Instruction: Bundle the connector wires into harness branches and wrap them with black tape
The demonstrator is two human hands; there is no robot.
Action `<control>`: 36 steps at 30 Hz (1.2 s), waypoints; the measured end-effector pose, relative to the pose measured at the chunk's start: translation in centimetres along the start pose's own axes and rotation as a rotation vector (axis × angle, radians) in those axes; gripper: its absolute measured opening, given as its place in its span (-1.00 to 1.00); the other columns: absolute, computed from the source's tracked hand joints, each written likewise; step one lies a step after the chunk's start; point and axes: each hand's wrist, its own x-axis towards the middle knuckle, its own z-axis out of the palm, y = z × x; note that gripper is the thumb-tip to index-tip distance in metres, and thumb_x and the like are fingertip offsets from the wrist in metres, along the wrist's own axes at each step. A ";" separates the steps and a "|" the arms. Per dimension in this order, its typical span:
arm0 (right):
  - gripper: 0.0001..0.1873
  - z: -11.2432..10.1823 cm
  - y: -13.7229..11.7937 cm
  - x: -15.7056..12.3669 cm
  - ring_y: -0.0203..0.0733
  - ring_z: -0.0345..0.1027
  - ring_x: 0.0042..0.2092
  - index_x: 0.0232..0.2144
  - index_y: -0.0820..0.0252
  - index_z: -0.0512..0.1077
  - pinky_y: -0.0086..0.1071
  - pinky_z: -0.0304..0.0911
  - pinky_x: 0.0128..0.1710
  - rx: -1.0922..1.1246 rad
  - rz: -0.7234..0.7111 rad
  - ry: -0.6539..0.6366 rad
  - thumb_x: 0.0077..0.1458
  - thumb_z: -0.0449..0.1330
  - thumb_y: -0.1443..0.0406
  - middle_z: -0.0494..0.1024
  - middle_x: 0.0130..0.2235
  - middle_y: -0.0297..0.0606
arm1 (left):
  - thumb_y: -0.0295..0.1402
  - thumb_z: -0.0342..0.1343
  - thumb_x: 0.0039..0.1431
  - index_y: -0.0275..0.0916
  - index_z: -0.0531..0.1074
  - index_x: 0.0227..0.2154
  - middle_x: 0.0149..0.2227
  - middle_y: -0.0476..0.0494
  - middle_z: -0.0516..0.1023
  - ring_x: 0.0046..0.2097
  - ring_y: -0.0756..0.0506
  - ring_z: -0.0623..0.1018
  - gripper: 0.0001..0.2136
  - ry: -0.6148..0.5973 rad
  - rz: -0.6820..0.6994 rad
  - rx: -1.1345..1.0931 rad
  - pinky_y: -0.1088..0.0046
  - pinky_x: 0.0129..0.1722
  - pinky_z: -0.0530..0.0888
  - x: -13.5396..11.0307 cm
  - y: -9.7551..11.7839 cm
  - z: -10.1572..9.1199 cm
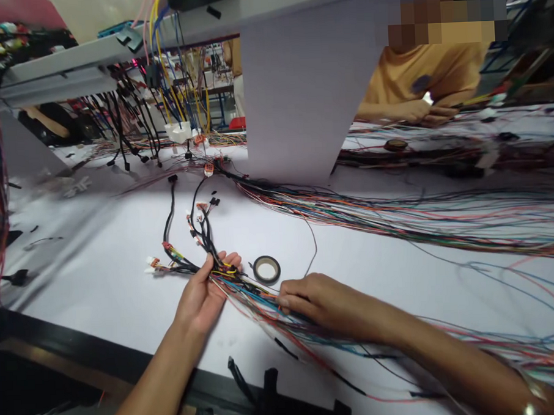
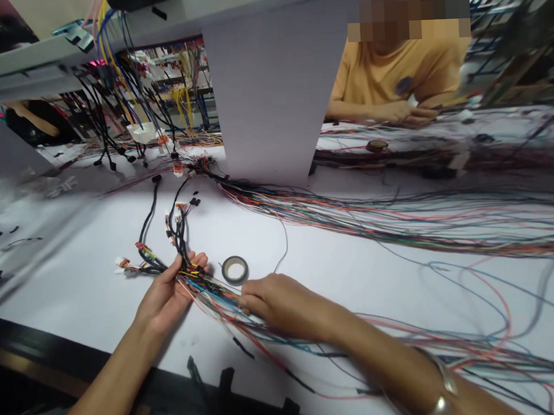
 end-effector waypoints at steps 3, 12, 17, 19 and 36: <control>-0.71 2.3 0.4 -0.9 -0.32 0.24 -0.54 -0.44 0.19 0.34 -0.43 -0.08 -0.52 -0.363 -0.034 0.259 0.26 -0.11 0.31 0.45 -0.52 -0.34 | -0.46 -0.12 0.28 -0.46 0.43 -0.31 -0.31 -0.38 0.60 -0.27 -0.20 0.61 -0.77 0.018 0.009 0.002 0.25 -0.27 0.58 0.1 -0.2 0.2; -0.86 4.2 0.9 -3.0 -0.20 0.30 -0.57 -0.42 0.11 0.27 -0.33 -0.24 -0.55 -0.744 -0.028 0.255 0.02 0.09 0.46 0.44 -0.58 -0.37 | -0.49 -0.13 0.28 -0.44 0.38 -0.37 -0.36 -0.37 0.58 -0.33 -0.15 0.61 -0.79 0.148 0.047 -0.072 0.33 -0.27 0.57 0.1 -0.4 0.9; -0.85 5.2 1.0 -4.0 -0.20 0.30 -0.57 -0.43 0.09 0.27 -0.31 -0.26 -0.56 -0.662 -0.012 0.185 0.13 0.04 0.43 0.43 -0.58 -0.39 | -0.53 -0.10 0.26 -0.40 0.35 -0.40 -0.46 -0.28 0.55 -0.43 -0.09 0.59 -0.83 0.262 0.033 -0.131 0.38 -0.35 0.58 0.6 -0.6 1.7; -0.84 5.8 1.2 -4.3 -0.20 0.30 -0.57 -0.42 0.10 0.28 -0.31 -0.25 -0.55 -0.645 -0.002 0.173 0.09 0.06 0.47 0.43 -0.56 -0.39 | -0.52 -0.10 0.26 -0.39 0.35 -0.41 -0.46 -0.27 0.55 -0.42 -0.09 0.59 -0.83 0.254 0.039 -0.138 0.37 -0.35 0.58 0.7 -0.8 1.8; -0.76 2.7 -5.2 3.6 -0.27 0.23 -0.41 -0.48 0.18 0.35 -0.42 0.04 -0.42 -0.240 0.120 0.493 0.18 0.08 0.19 0.41 -0.43 -0.31 | -0.49 -0.11 0.27 -0.38 0.38 -0.45 -0.50 -0.19 0.52 -0.44 -0.06 0.56 -0.78 0.055 0.058 -0.190 0.43 -0.34 0.54 0.7 -0.8 0.6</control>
